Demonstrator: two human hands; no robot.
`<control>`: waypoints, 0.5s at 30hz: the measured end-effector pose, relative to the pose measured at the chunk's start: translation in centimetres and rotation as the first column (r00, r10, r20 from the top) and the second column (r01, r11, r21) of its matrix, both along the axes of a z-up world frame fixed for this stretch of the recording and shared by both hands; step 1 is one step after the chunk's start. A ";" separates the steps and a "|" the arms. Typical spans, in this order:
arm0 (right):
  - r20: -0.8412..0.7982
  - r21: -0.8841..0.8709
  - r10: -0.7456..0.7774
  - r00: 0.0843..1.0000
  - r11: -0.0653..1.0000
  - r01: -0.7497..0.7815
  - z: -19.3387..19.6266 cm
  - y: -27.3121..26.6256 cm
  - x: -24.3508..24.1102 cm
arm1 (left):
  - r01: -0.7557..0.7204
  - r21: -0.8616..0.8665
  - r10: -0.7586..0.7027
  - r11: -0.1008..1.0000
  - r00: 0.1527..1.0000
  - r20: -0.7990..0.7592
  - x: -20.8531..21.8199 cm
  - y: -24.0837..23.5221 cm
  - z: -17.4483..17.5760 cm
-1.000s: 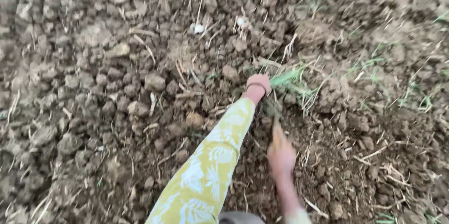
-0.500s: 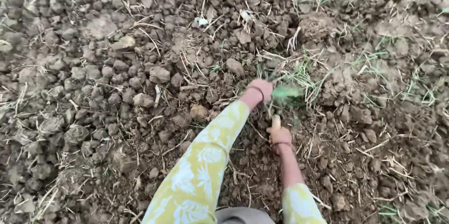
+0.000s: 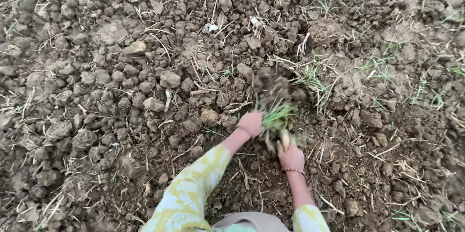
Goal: The recorder is weeding in the field using a small hand trowel.
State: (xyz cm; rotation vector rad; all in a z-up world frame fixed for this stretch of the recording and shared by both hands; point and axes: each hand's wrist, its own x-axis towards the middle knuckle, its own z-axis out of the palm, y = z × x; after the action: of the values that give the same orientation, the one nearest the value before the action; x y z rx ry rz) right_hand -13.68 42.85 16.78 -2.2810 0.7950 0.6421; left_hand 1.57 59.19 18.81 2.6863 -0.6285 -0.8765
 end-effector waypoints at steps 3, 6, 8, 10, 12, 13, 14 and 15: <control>-0.115 -0.044 -0.010 0.993 0.999 0.005 5.2 -0.7 -1.8 | -0.077 0.033 0.078 0.996 0.996 -0.033 -2.7 3.1 1.1; -0.040 -0.014 -0.157 0.987 0.988 0.157 6.0 -2.4 -6.7 | -0.230 0.020 0.231 0.973 0.972 -0.053 -4.5 5.6 0.4; 0.116 -0.019 -0.205 0.972 0.978 0.209 8.0 -3.6 -9.7 | -0.331 -0.047 0.330 0.942 0.943 -0.029 -4.9 6.4 -0.4; 0.211 0.188 -0.315 0.925 0.942 0.278 12.9 -4.2 -11.5 | -0.500 -0.369 0.546 0.783 0.837 0.025 -4.9 6.6 -0.3; 0.125 0.252 -0.476 0.870 0.864 0.437 14.1 -4.5 -13.1 | -0.467 -0.368 0.506 0.804 0.863 0.010 -3.0 5.5 -0.5; 0.028 0.301 -0.619 0.785 0.754 0.584 14.9 -4.4 -14.4 | -0.435 -0.363 0.465 0.824 0.885 -0.005 -2.6 5.0 -0.8; 0.009 0.293 -0.634 0.773 0.741 0.604 14.7 -5.2 -15.4 | -0.426 -0.350 0.448 0.834 0.894 -0.021 -1.7 4.4 -0.9; 0.238 0.338 -0.551 0.800 0.819 0.464 14.6 -6.0 -16.6 | -0.396 -0.421 0.453 0.816 0.890 0.041 -0.9 3.7 -1.0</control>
State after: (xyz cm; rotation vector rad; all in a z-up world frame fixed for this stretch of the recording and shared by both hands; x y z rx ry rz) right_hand -30.29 36.87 31.39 -1.7458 1.0355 0.0981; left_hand 0.68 62.90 17.77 2.3717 -0.1784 -0.3866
